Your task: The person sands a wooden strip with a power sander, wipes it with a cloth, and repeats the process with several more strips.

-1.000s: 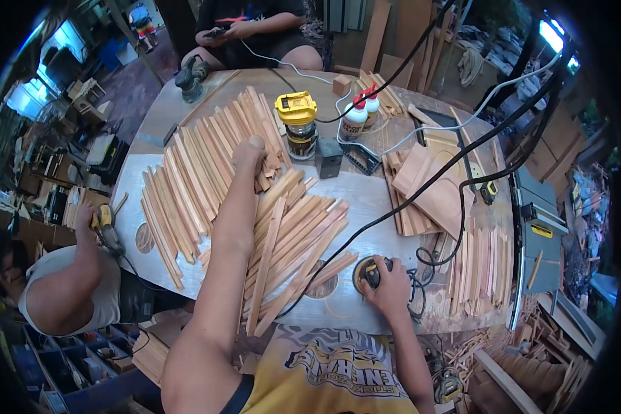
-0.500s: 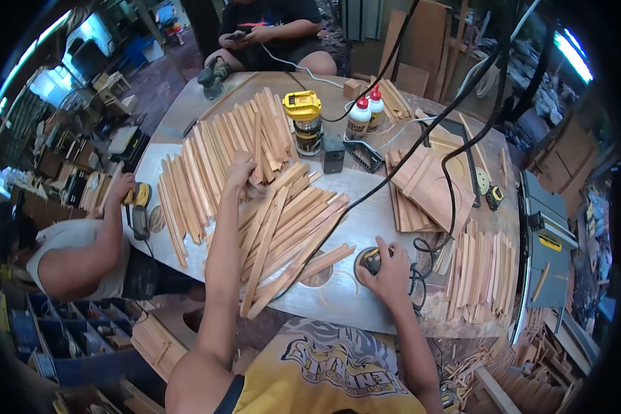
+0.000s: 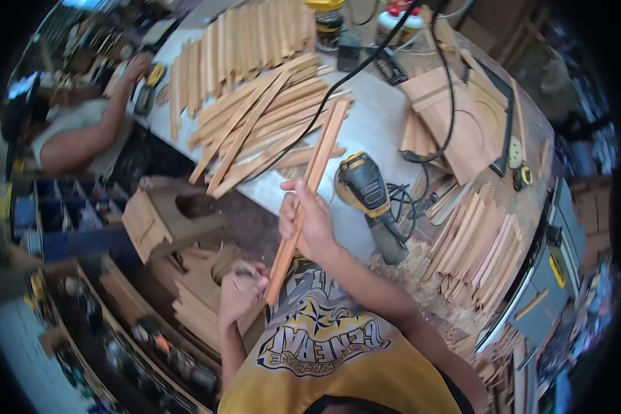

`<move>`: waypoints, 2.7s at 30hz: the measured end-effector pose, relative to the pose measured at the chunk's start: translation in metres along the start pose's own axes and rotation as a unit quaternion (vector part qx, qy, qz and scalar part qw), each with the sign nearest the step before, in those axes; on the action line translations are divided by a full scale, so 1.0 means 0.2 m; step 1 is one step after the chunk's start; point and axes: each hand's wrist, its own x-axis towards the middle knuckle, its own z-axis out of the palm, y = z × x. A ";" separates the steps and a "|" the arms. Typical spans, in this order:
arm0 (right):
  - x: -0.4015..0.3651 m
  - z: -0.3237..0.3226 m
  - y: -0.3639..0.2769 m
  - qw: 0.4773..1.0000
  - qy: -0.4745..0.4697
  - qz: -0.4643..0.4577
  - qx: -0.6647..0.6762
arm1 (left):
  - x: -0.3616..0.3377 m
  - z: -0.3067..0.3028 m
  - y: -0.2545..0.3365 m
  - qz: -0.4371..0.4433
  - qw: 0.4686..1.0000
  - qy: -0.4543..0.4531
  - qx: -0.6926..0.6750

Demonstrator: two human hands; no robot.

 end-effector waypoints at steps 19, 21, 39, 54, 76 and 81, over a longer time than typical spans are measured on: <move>-0.30 0.07 0.26 0.970 0.083 0.022 -0.227 | -0.03 0.08 -0.42 -0.006 0.953 -0.296 0.067; -0.32 0.06 0.26 0.980 0.098 0.001 -0.171 | -0.03 0.18 -0.44 0.106 0.963 -0.247 -0.003; -0.27 -0.07 -0.62 0.262 0.112 -0.030 -0.958 | 0.15 0.39 -0.85 0.022 0.979 -0.015 0.203; -0.48 -0.05 -0.18 0.243 -0.043 -0.067 -0.967 | 0.42 0.49 -0.79 -0.072 0.964 -0.102 0.236; -0.38 -0.07 -0.27 0.232 -0.035 -0.100 -0.967 | 0.39 0.47 -0.86 -0.036 0.954 -0.157 0.251; -0.27 -0.10 -0.48 0.211 0.049 -0.043 -0.975 | 0.23 0.38 -0.85 -0.088 0.959 -0.153 0.223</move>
